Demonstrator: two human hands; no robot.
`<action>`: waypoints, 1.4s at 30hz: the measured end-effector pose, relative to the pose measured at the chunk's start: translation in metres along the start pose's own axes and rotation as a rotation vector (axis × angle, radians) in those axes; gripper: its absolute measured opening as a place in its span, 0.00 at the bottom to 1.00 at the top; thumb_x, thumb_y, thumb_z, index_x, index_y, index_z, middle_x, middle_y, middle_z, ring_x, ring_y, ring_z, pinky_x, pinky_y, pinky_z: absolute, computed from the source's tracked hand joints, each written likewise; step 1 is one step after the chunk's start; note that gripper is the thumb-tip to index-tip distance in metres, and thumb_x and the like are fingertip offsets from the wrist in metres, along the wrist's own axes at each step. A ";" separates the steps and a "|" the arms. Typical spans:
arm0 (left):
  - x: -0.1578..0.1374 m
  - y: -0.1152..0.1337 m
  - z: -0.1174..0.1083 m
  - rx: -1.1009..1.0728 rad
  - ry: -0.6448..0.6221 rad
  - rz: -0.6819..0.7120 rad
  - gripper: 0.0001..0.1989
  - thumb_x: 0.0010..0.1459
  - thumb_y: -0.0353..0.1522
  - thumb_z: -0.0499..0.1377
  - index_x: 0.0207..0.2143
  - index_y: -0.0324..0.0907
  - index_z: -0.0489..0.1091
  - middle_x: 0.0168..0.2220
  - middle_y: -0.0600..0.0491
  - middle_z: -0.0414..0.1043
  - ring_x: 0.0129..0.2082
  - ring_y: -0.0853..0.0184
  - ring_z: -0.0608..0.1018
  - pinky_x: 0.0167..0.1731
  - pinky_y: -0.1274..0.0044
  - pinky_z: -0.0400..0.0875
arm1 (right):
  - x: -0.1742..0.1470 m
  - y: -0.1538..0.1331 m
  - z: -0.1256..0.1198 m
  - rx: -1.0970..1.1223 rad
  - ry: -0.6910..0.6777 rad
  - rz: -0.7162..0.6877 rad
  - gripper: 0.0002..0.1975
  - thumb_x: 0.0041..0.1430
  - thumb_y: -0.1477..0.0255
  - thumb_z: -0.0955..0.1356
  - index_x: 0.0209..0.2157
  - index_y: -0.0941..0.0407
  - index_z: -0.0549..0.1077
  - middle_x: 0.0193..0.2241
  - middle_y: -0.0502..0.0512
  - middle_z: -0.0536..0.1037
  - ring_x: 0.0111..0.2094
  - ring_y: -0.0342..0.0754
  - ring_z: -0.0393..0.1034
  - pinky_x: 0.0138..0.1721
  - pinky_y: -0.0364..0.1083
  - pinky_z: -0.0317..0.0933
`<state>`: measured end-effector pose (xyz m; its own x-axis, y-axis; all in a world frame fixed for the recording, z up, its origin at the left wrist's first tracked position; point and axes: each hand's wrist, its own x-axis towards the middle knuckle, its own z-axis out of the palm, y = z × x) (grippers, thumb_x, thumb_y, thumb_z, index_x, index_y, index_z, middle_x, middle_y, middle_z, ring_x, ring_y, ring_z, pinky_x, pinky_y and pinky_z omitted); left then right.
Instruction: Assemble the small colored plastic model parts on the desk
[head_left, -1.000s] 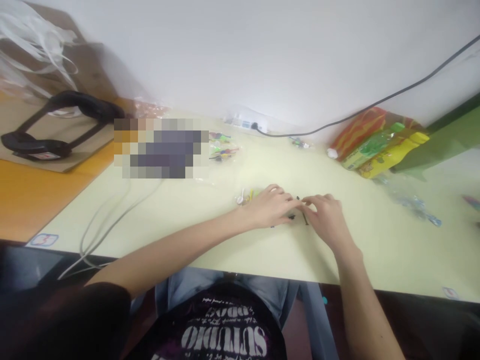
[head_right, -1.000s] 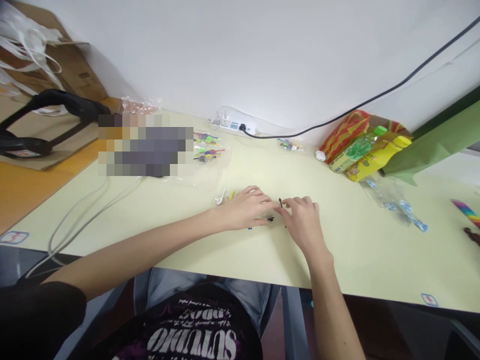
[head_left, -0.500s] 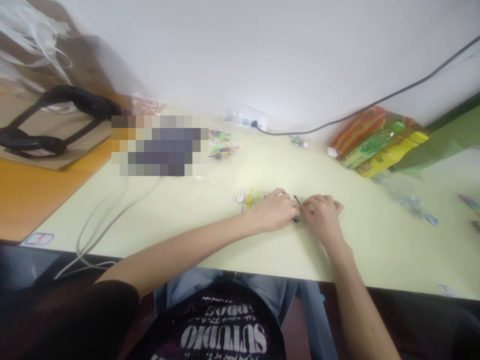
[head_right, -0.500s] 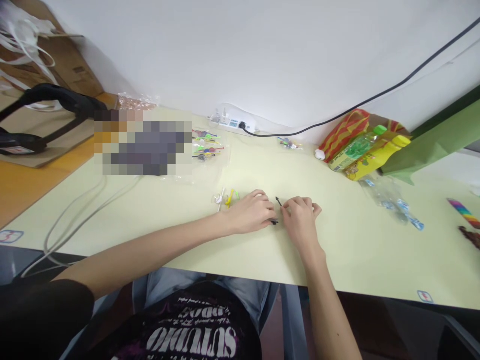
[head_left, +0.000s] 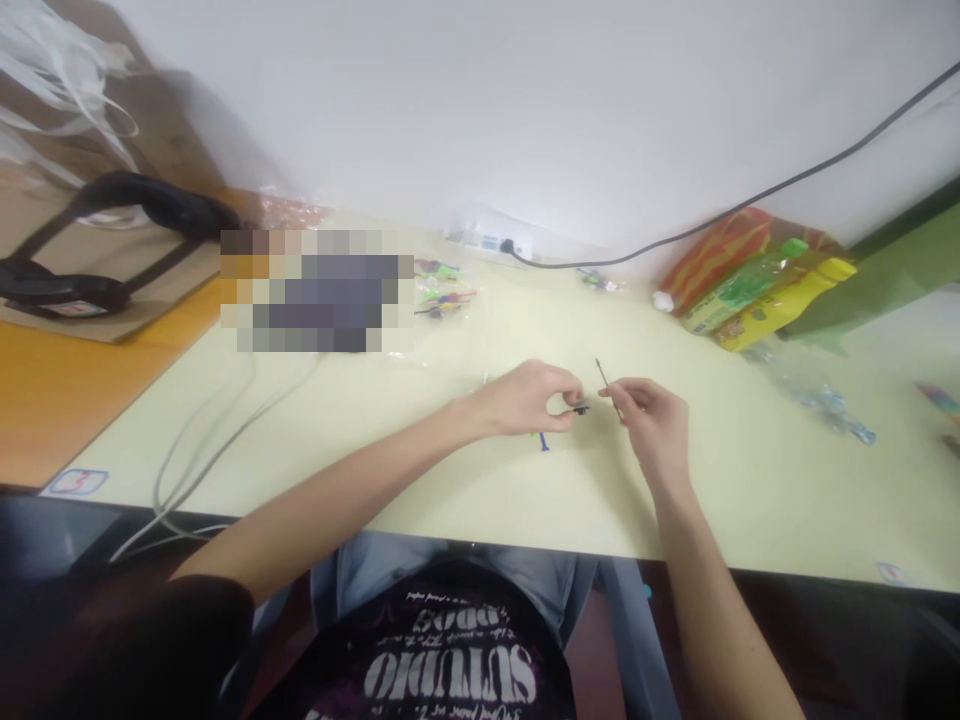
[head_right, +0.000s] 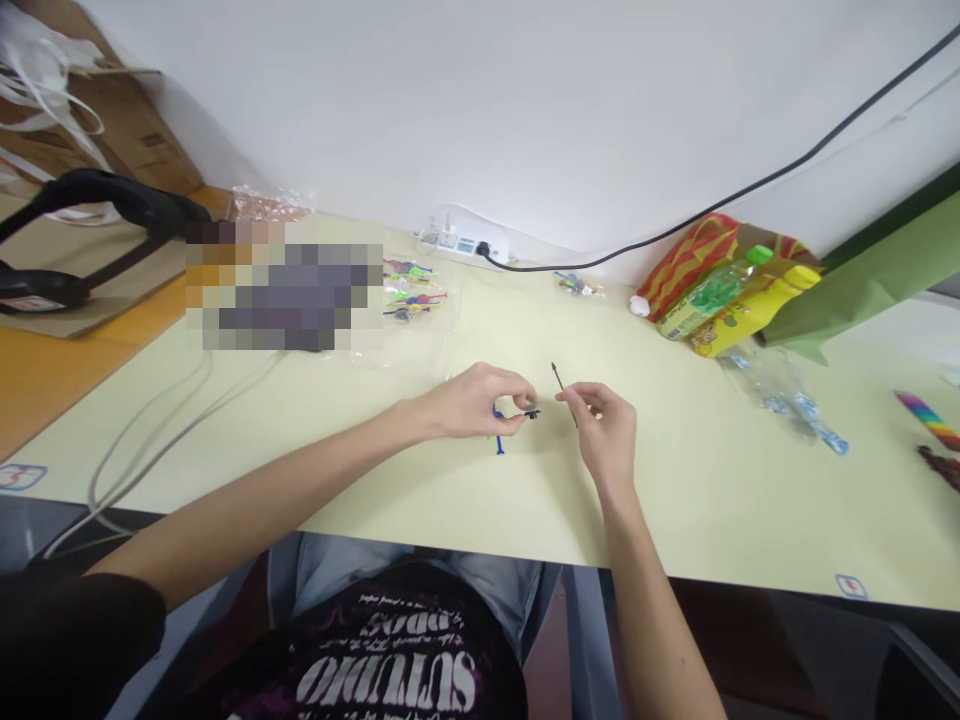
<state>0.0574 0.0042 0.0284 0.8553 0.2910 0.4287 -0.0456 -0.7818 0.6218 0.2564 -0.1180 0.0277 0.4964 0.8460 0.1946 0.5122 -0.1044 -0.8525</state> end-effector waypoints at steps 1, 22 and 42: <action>-0.002 -0.001 -0.002 -0.018 0.005 0.008 0.04 0.60 0.26 0.62 0.38 0.41 0.73 0.40 0.52 0.80 0.39 0.66 0.80 0.43 0.74 0.72 | 0.000 -0.002 0.001 0.068 -0.008 0.033 0.15 0.61 0.56 0.73 0.36 0.55 0.80 0.36 0.61 0.85 0.36 0.55 0.76 0.36 0.50 0.65; -0.022 -0.003 0.005 -0.053 0.061 0.083 0.11 0.69 0.32 0.63 0.52 0.41 0.79 0.52 0.44 0.81 0.51 0.61 0.83 0.54 0.68 0.77 | -0.015 0.012 0.019 0.492 -0.330 0.138 0.23 0.49 0.48 0.79 0.31 0.51 0.75 0.25 0.52 0.78 0.21 0.46 0.66 0.22 0.47 0.57; -0.017 0.010 0.010 -0.217 0.150 -0.064 0.09 0.65 0.31 0.68 0.48 0.42 0.81 0.46 0.49 0.85 0.46 0.65 0.85 0.52 0.72 0.77 | -0.022 0.003 0.016 0.576 -0.369 0.139 0.20 0.52 0.53 0.80 0.32 0.51 0.73 0.23 0.48 0.76 0.21 0.47 0.70 0.25 0.48 0.65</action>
<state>0.0476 -0.0144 0.0209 0.7745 0.4271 0.4666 -0.1178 -0.6273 0.7698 0.2353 -0.1285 0.0131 0.2080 0.9778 -0.0257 -0.0427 -0.0172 -0.9989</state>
